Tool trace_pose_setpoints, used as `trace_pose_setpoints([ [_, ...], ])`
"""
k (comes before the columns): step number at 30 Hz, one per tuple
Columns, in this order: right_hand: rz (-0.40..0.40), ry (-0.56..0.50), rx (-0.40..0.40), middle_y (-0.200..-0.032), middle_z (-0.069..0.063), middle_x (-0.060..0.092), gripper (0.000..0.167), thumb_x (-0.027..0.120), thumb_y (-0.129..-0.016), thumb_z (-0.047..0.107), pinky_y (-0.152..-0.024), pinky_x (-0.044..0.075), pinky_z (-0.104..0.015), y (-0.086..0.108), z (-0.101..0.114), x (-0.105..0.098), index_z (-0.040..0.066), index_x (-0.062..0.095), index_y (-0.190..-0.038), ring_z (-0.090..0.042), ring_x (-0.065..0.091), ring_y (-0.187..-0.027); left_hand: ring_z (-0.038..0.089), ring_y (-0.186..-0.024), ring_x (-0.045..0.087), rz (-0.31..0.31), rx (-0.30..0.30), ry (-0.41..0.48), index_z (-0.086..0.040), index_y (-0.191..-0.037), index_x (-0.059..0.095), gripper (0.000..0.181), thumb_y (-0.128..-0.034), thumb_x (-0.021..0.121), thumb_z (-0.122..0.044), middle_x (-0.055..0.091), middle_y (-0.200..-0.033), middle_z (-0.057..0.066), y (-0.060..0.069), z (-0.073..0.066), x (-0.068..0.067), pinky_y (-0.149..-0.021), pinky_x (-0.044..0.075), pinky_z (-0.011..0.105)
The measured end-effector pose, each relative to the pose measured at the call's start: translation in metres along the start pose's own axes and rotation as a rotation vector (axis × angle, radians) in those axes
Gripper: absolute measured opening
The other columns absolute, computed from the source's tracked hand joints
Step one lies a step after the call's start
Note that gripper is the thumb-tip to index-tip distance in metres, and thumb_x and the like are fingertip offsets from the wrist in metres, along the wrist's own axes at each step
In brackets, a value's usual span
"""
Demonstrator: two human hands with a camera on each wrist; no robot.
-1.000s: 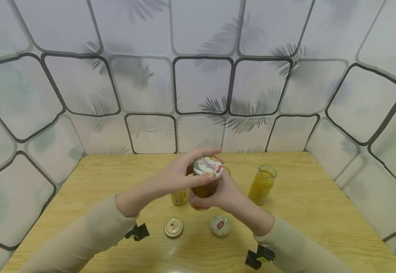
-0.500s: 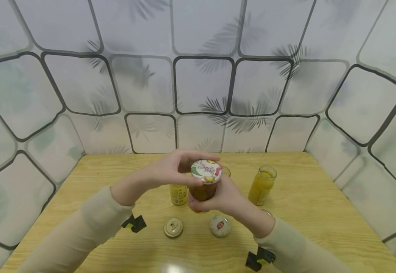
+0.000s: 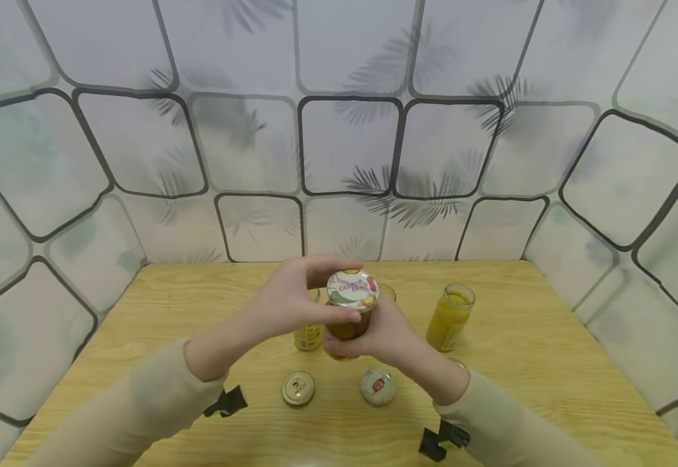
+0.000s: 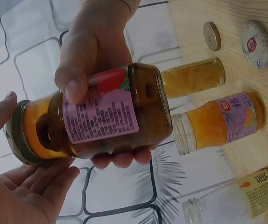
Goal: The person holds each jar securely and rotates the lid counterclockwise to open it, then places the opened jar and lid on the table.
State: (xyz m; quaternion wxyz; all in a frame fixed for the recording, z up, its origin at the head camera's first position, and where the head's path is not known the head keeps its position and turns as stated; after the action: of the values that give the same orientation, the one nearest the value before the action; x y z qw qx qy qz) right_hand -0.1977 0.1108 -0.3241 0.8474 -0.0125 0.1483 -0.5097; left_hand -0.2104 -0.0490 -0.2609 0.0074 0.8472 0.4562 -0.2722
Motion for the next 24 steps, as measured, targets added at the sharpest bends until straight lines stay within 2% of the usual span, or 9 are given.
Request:
trace_pose_setpoints([
  [3,0.006,-0.014,0.008,-0.118,-0.016,0.068,0.056,0.087,-0.081,-0.003,-0.085,0.063,-0.030,0.0000,0.0000,0.0010,0.000,0.058,-0.129,-0.019,0.067,-0.101,0.028,-0.132,0.067,-0.032,0.011,-0.010,-0.010,-0.141,0.067,0.063,-0.0830,0.091,-0.011,0.069,-0.144,0.009,0.0022,-0.0021,0.0005,-0.114,0.053,0.049],
  [11,0.004,0.010,0.045,-0.124,-0.017,0.067,0.061,0.087,-0.082,0.000,-0.089,0.061,-0.030,0.0005,0.0002,0.0017,0.002,0.055,-0.134,-0.017,0.067,-0.104,0.030,-0.130,0.069,-0.039,0.012,-0.005,-0.008,-0.141,0.067,0.061,-0.0841,0.090,-0.011,0.070,-0.142,0.010,0.0023,-0.0007,-0.0006,-0.113,0.054,0.048],
  [24,0.011,-0.016,0.017,-0.119,-0.018,0.069,0.058,0.087,-0.081,-0.003,-0.083,0.063,-0.030,0.0004,0.0060,0.0070,0.000,0.057,-0.131,-0.016,0.067,-0.099,0.032,-0.131,0.067,-0.050,0.009,0.018,-0.007,-0.141,0.067,0.059,-0.0853,0.088,-0.009,0.068,-0.144,0.011,0.0093,-0.0034,-0.0043,-0.114,0.053,0.050],
])
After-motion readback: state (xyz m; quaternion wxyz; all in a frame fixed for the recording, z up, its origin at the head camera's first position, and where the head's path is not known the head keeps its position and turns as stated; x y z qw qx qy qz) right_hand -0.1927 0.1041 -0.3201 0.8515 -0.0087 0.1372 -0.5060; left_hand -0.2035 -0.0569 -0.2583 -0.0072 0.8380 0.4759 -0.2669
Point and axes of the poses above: each hand's wrist, its own y-axis away from the middle knuckle, its own x-axis out of the palm, z = x × y, the point moved 4 cm from there along -y, towards the middle knuckle
